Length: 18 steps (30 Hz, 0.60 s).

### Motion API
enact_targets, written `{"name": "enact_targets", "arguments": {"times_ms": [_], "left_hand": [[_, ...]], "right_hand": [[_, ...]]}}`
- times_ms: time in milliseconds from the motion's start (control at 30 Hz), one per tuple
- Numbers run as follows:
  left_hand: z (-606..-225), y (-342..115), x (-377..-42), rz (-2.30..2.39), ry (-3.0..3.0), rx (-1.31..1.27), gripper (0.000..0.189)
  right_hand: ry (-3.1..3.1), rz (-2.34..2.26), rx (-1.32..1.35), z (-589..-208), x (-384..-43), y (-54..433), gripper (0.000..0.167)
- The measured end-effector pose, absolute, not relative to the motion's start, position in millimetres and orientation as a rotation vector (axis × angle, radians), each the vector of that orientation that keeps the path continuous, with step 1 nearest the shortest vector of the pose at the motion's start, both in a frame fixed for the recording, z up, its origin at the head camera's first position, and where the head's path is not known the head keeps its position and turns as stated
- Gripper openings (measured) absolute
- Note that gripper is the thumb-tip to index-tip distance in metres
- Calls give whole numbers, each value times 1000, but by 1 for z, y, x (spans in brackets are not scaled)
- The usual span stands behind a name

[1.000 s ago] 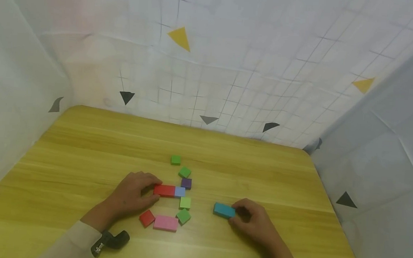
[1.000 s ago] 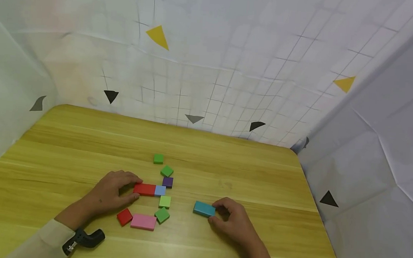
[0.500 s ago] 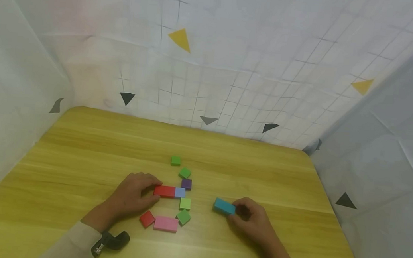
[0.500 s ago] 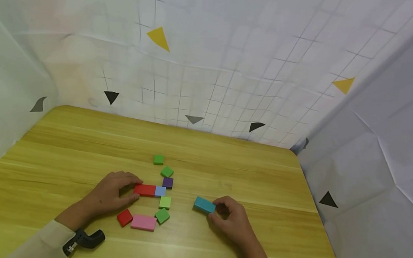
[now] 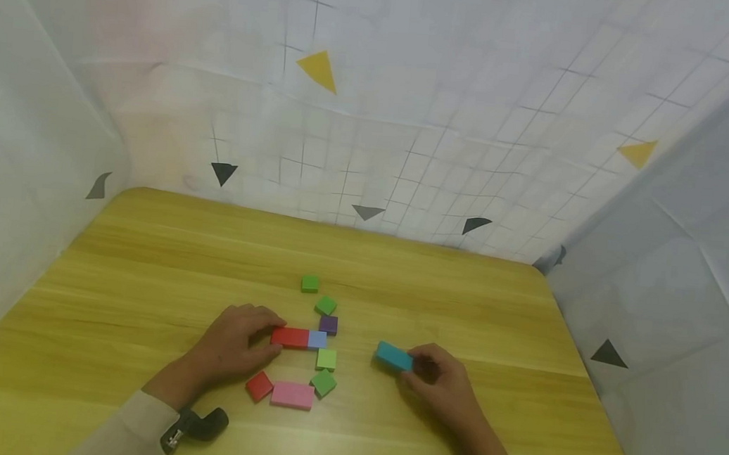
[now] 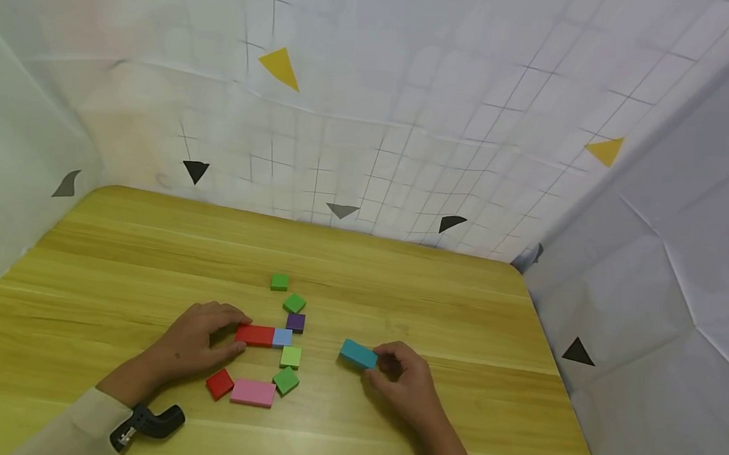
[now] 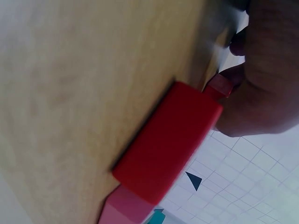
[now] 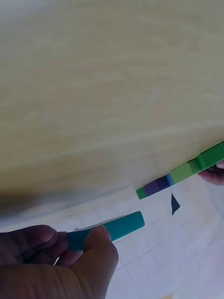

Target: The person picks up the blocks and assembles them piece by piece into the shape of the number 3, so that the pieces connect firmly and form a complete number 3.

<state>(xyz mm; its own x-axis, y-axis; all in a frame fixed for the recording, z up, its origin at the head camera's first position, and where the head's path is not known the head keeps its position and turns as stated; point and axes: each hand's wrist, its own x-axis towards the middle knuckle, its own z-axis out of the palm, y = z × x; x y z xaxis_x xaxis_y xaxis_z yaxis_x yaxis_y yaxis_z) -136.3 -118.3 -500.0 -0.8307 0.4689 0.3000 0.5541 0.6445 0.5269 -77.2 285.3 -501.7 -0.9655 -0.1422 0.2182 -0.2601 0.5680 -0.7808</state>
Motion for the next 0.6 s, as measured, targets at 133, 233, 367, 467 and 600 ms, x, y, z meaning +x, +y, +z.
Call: {"name": "enact_targets", "arguments": {"times_ms": [133,233,367,467,600], "left_hand": [[-500,-118,-137,-953,-2713,-861,34],[-500,-118,-137,-955,-2704,-871,34],[-500,-118,-136,-948,-2696,-868,34],[-500,-118,-136,-946,-2697,-857,34],[-500,-118,-136,-952,-2710,-848,34]], "right_hand": [[-2658,1354,358,-501,-79,280,32],[-2669,1355,328,-500,-79,278,33],[-2639,1341,356,-500,-80,275,33],[-2611,1333,400,-501,-82,273,32],[-2621,1356,395,-500,-85,269,33]]}}
